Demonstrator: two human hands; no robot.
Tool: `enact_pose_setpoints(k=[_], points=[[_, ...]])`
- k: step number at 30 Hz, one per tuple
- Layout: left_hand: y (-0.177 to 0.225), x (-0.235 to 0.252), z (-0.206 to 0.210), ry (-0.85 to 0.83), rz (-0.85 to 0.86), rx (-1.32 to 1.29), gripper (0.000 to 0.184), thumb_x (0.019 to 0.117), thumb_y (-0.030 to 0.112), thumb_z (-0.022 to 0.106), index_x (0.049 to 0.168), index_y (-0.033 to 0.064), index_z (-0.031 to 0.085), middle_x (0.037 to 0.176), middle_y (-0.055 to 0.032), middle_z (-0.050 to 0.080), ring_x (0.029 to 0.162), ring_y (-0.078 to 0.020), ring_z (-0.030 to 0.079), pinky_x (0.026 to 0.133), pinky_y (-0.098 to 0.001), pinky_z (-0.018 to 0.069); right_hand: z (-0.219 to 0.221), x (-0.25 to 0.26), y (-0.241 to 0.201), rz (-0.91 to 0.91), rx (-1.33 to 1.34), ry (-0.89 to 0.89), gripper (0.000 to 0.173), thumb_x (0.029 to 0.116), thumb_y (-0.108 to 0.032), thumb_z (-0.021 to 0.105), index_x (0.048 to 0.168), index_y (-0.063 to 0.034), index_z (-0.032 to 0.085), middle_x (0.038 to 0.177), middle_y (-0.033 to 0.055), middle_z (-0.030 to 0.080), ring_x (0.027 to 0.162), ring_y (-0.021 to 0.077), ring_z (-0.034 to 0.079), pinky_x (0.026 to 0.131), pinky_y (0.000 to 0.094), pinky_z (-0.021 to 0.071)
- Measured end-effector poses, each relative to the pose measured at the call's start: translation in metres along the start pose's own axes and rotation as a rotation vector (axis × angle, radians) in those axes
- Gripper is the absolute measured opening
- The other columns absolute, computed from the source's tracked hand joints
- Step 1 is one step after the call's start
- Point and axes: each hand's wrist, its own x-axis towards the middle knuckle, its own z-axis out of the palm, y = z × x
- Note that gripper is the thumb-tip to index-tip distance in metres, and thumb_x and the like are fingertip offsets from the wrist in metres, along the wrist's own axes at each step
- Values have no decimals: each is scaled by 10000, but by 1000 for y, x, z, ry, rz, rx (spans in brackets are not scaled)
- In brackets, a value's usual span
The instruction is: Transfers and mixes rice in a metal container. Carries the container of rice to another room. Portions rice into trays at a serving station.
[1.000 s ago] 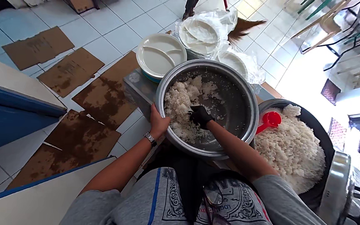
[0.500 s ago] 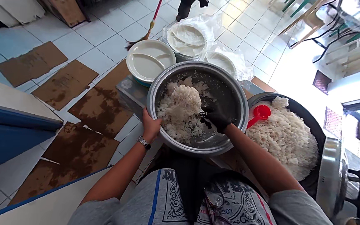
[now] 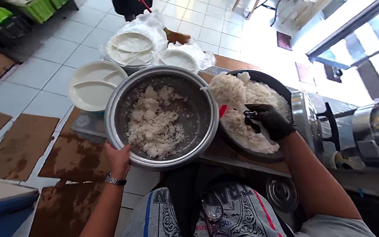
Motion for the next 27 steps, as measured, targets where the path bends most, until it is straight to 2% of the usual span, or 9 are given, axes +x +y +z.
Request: enact_pose_setpoints(k=[5,7,10,12,14,16,19,24,27], points=[[0,-1,1,22,1,32,940,790,-142,665,1595,16,205,1552,-260,376,1339,-302,507,1051,-431,491,-71,-8,28,90,49,415,340,1078,-139,510,1407,-57,528,711,28,627,450,62,494,412,213,432],[-1,-1,2,20,7,35,931,792,-139,649,1595,19,206,1548,-256,382,1332,-295,511,1042,-428,496,-84,-6,35,132,-70,568,397,1067,-151,538,1456,-83,494,825,57,630,522,92,512,484,260,459],[0,-2,3,28,9,40,928,791,-142,642,1594,23,207,1540,-248,389,1316,-275,520,1026,-409,505,-92,6,52,184,-451,729,435,992,-127,606,1407,-10,549,1124,261,677,885,372,676,784,583,543],[1,-3,3,28,8,52,935,786,-140,647,1594,20,204,1547,-247,384,1322,-272,519,1031,-406,504,-80,10,54,284,-732,728,465,1000,-150,587,1417,45,525,1295,360,603,1189,529,604,957,724,459],[1,-4,3,25,4,69,925,794,-135,651,1593,21,211,1550,-244,382,1323,-270,518,1034,-404,499,-65,18,65,332,-921,715,510,977,-130,596,1448,32,484,1333,361,580,1211,551,585,934,737,466],[3,-5,4,25,3,74,920,795,-136,641,1592,25,211,1549,-243,379,1322,-266,513,1029,-398,499,-53,28,68,350,-1007,712,635,998,-60,542,1590,-37,314,1425,324,529,1244,509,585,954,676,493],[2,-4,4,30,2,73,929,786,-144,633,1594,24,207,1555,-241,375,1331,-269,508,1041,-399,492,-37,35,75,307,-1116,724,715,1034,-2,453,1658,-101,118,1400,312,529,1227,478,600,925,586,532],[3,-6,5,38,16,77,926,782,-147,622,1594,25,210,1561,-238,367,1337,-268,503,1035,-401,496,-30,50,94,254,-1159,713,657,1058,-4,416,1649,-72,140,1331,301,550,1141,474,635,809,557,567],[1,-7,6,33,13,71,931,791,-143,620,1602,30,196,1574,-235,353,1348,-269,496,1046,-405,490,-53,57,79,269,-1097,593,647,1030,-10,480,1618,-10,210,1394,330,524,1200,518,601,895,643,530]])
